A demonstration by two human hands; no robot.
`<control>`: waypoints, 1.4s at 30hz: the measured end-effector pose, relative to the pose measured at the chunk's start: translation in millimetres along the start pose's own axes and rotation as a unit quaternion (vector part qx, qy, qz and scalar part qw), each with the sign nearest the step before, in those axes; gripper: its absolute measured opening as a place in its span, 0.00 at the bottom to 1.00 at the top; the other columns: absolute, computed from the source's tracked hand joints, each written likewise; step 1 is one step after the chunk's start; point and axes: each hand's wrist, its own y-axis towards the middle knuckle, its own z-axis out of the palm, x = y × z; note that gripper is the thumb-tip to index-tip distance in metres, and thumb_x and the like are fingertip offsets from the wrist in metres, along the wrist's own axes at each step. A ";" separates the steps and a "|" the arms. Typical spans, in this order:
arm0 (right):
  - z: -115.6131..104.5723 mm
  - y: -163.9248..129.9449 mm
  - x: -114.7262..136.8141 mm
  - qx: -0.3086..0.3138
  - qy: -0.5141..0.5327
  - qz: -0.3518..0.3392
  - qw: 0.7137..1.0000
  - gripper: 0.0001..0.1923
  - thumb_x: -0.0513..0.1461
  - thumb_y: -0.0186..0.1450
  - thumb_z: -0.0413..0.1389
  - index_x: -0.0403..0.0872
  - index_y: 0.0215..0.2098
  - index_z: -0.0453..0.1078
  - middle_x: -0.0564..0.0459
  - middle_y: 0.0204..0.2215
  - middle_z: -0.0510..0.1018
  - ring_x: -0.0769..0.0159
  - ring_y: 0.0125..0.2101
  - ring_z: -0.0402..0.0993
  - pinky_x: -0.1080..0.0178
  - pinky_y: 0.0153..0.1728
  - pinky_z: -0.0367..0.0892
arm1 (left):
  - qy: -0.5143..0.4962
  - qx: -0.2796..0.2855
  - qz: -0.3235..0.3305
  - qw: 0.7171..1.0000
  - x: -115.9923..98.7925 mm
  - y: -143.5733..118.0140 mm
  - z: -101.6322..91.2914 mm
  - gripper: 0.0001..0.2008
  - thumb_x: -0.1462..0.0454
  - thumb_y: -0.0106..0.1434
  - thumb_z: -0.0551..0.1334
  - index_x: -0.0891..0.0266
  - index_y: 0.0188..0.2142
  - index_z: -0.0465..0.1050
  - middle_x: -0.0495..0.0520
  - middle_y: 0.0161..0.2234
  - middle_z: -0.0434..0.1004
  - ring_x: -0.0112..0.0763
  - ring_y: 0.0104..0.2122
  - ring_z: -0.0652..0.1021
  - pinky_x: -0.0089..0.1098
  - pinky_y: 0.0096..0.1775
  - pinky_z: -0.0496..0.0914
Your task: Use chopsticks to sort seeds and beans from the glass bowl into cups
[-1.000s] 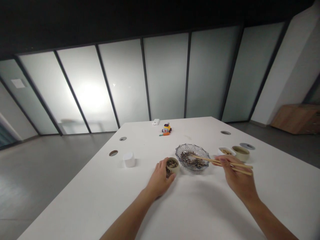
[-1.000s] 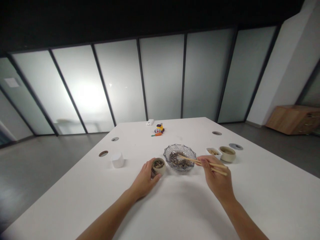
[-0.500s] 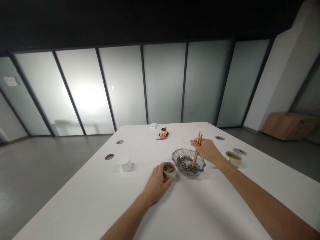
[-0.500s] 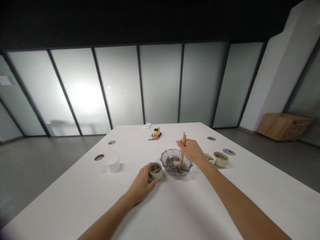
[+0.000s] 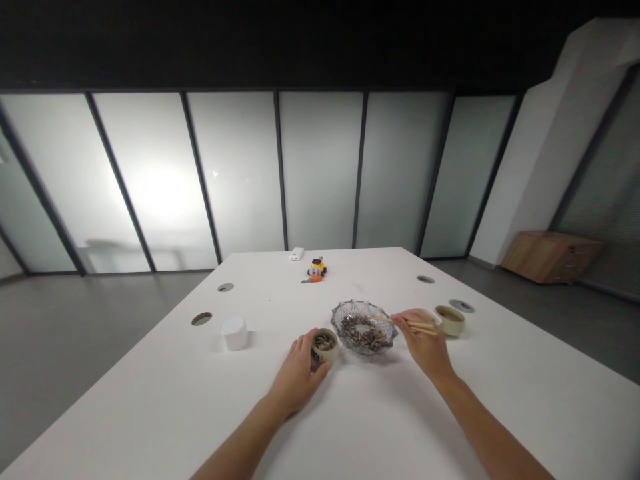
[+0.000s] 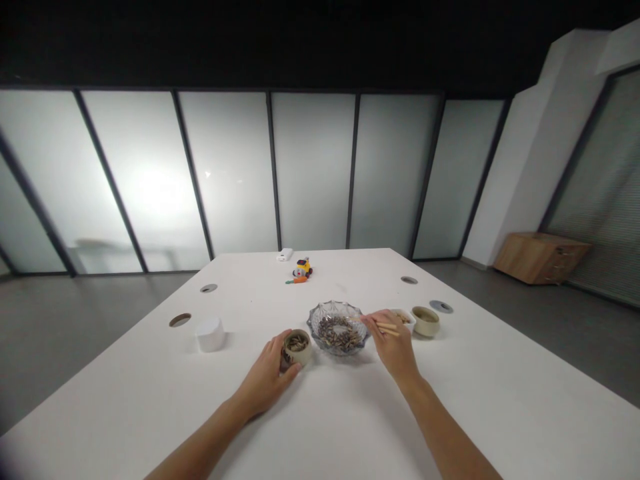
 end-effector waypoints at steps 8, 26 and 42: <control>6.8 -14.2 -4.5 0.026 0.044 -0.009 0.999 0.32 0.63 0.80 0.54 0.51 0.35 0.83 0.47 0.32 0.86 0.56 0.34 0.84 0.55 0.39 0.79 | -0.008 -0.010 0.003 1.000 1.4 1.0 0.1 0.36 0.59 0.67 0.69 0.55 0.73 0.66 0.64 0.70 0.75 0.53 0.70 0.74 0.51 0.73 0.67; 7.8 -13.5 -2.5 -0.005 0.102 0.045 0.994 0.31 0.66 0.73 0.62 0.52 0.30 0.83 0.47 0.30 0.85 0.55 0.32 0.81 0.53 0.39 0.77 | 0.011 0.005 0.000 1.000 3.4 1.4 -0.5 0.36 0.59 0.68 0.68 0.57 0.74 0.64 0.65 0.70 0.74 0.53 0.70 0.74 0.51 0.73 0.67; 11.1 -23.1 43.7 0.041 0.263 0.143 0.953 0.29 0.66 0.71 0.64 0.52 0.33 0.82 0.49 0.31 0.85 0.56 0.28 0.84 0.52 0.35 0.86 | 0.017 0.007 0.009 1.000 0.5 -0.1 -0.4 0.37 0.59 0.70 0.67 0.58 0.76 0.62 0.66 0.73 0.71 0.54 0.72 0.71 0.53 0.75 0.64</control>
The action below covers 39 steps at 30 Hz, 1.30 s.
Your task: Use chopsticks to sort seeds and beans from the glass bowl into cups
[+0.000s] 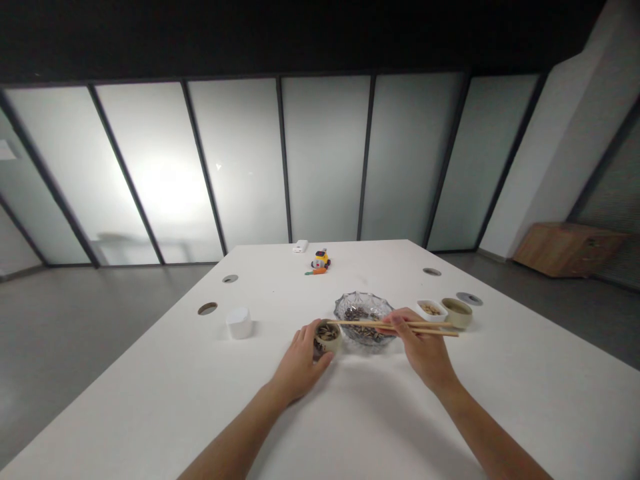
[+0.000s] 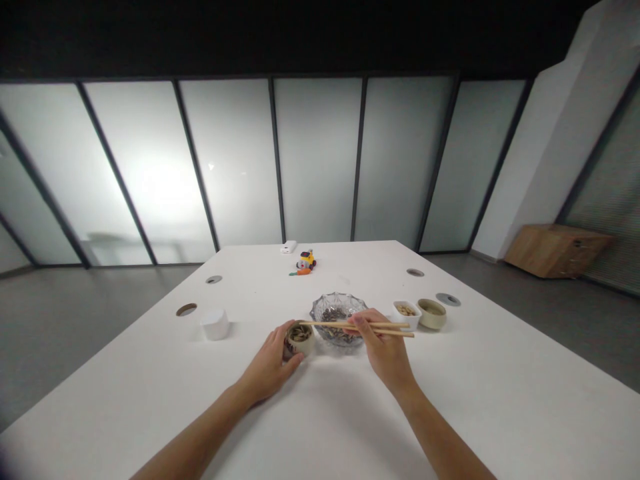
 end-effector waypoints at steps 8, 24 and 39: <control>-18.7 5.7 4.4 0.017 -0.214 -0.145 0.966 0.30 0.63 0.79 0.56 0.53 0.35 0.85 0.48 0.32 0.87 0.56 0.33 0.85 0.57 0.36 0.79 | -0.012 -0.002 0.007 1.000 1.7 -0.8 -1.3 0.37 0.59 0.69 0.68 0.55 0.75 0.63 0.63 0.73 0.72 0.53 0.72 0.71 0.53 0.75 0.65; -18.3 6.8 4.2 0.056 -0.212 -0.088 0.972 0.33 0.67 0.76 0.55 0.54 0.32 0.84 0.48 0.31 0.86 0.55 0.31 0.84 0.54 0.35 0.79 | -0.007 -0.004 0.009 1.000 3.1 -1.3 0.0 0.37 0.59 0.70 0.68 0.56 0.75 0.63 0.64 0.73 0.72 0.54 0.72 0.71 0.54 0.75 0.64; -15.0 4.9 3.6 0.024 -0.185 -0.094 0.978 0.33 0.67 0.76 0.57 0.52 0.32 0.83 0.47 0.32 0.86 0.56 0.32 0.84 0.57 0.33 0.78 | -0.005 0.005 0.003 1.000 0.2 -1.4 -2.3 0.37 0.58 0.70 0.68 0.57 0.75 0.63 0.65 0.72 0.73 0.53 0.71 0.72 0.52 0.74 0.64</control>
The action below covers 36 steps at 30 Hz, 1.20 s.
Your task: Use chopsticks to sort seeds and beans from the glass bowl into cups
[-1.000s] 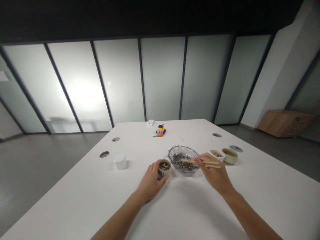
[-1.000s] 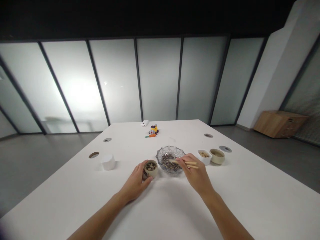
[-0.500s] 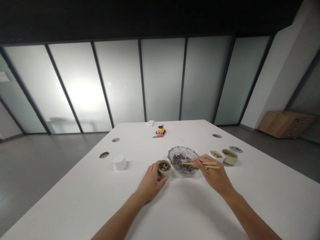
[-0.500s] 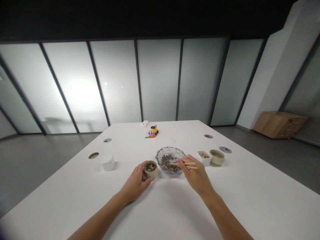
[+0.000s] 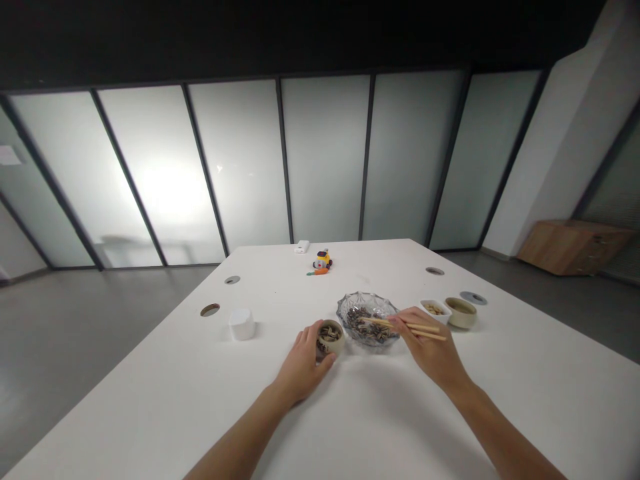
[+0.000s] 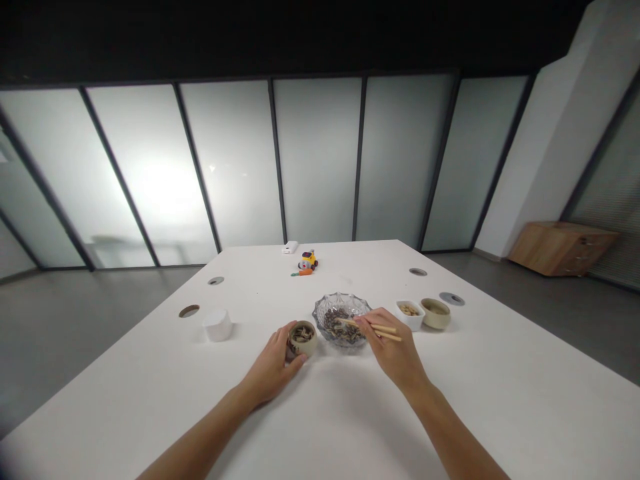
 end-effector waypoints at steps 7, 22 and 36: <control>-1.1 3.0 0.3 0.016 -0.023 -0.004 1.000 0.34 0.69 0.76 0.55 0.54 0.32 0.84 0.48 0.30 0.86 0.55 0.30 0.84 0.54 0.35 0.79 | -0.002 -0.001 -0.005 1.000 -0.6 -0.3 0.2 0.37 0.58 0.70 0.68 0.56 0.75 0.63 0.65 0.72 0.72 0.54 0.72 0.72 0.53 0.74 0.65; 0.1 -1.6 -6.5 0.033 -0.003 0.009 0.999 0.30 0.65 0.76 0.58 0.54 0.35 0.85 0.47 0.34 0.87 0.54 0.34 0.85 0.55 0.37 0.79 | -0.002 -0.004 0.000 1.000 0.5 0.0 1.1 0.37 0.59 0.70 0.68 0.56 0.75 0.63 0.64 0.73 0.72 0.53 0.72 0.71 0.53 0.75 0.63; -1.3 -1.7 -3.0 0.043 -0.013 0.007 0.999 0.29 0.64 0.77 0.57 0.54 0.33 0.84 0.49 0.33 0.86 0.56 0.32 0.84 0.55 0.37 0.79 | 0.002 0.000 0.000 1.000 0.3 -0.1 0.4 0.37 0.59 0.70 0.67 0.56 0.76 0.62 0.64 0.73 0.71 0.53 0.72 0.71 0.53 0.75 0.63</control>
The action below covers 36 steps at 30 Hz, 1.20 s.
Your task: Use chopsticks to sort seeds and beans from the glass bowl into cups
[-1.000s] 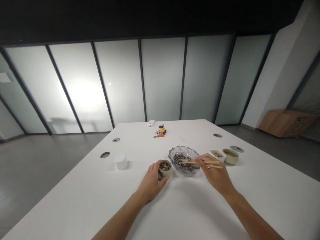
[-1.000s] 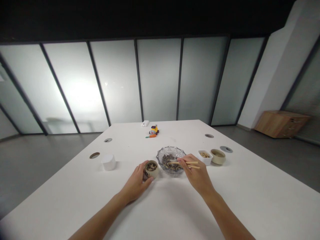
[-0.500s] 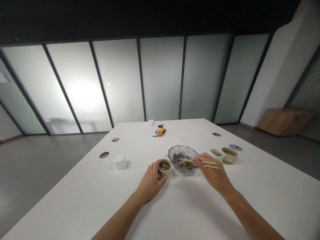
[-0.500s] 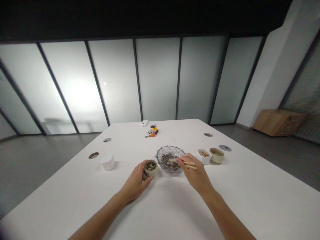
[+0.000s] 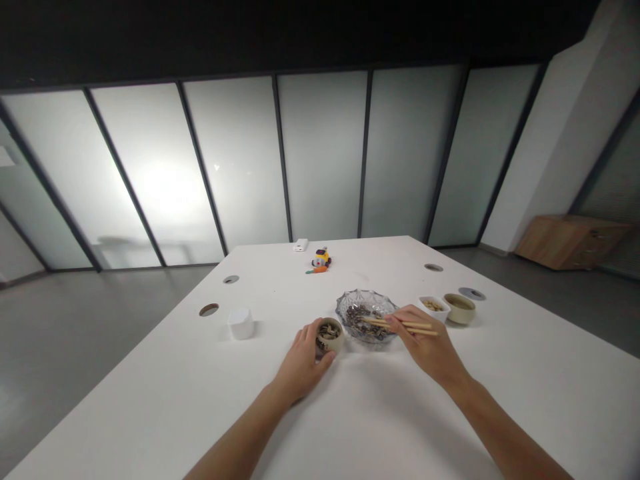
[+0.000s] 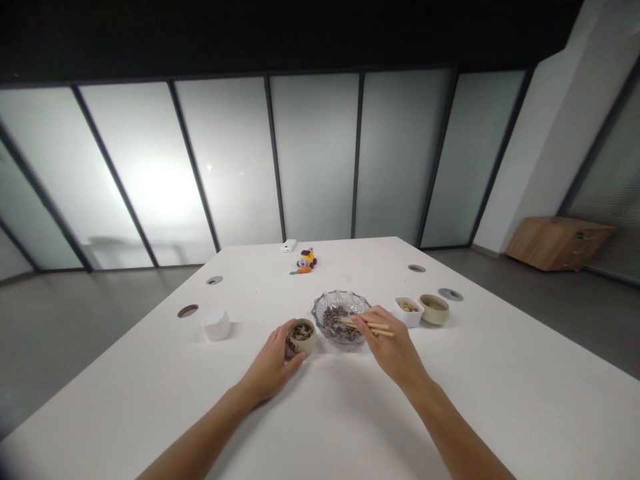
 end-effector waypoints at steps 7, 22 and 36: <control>-1.3 1.4 3.3 -0.048 -0.008 -0.029 0.998 0.30 0.64 0.78 0.56 0.54 0.32 0.83 0.48 0.31 0.86 0.55 0.31 0.83 0.55 0.35 0.77 | -0.002 0.002 0.000 1.000 -1.4 -0.5 -0.9 0.37 0.60 0.70 0.67 0.56 0.76 0.62 0.64 0.72 0.72 0.53 0.72 0.71 0.52 0.75 0.64; 1.3 -2.5 13.9 -0.112 0.006 -0.101 0.989 0.20 0.53 0.81 0.59 0.53 0.38 0.84 0.50 0.33 0.87 0.58 0.33 0.86 0.58 0.36 0.80 | 0.007 0.008 -0.007 1.000 -5.9 -0.8 -2.3 0.38 0.60 0.69 0.67 0.58 0.76 0.62 0.64 0.73 0.71 0.52 0.73 0.70 0.50 0.75 0.63; -2.2 1.4 -14.6 -0.015 -0.071 -0.104 0.992 0.27 0.58 0.83 0.53 0.52 0.37 0.83 0.49 0.34 0.86 0.58 0.33 0.86 0.57 0.37 0.79 | 0.005 0.011 -0.014 1.000 -4.2 -0.2 -1.5 0.38 0.59 0.69 0.68 0.58 0.76 0.61 0.65 0.73 0.71 0.53 0.73 0.70 0.50 0.75 0.63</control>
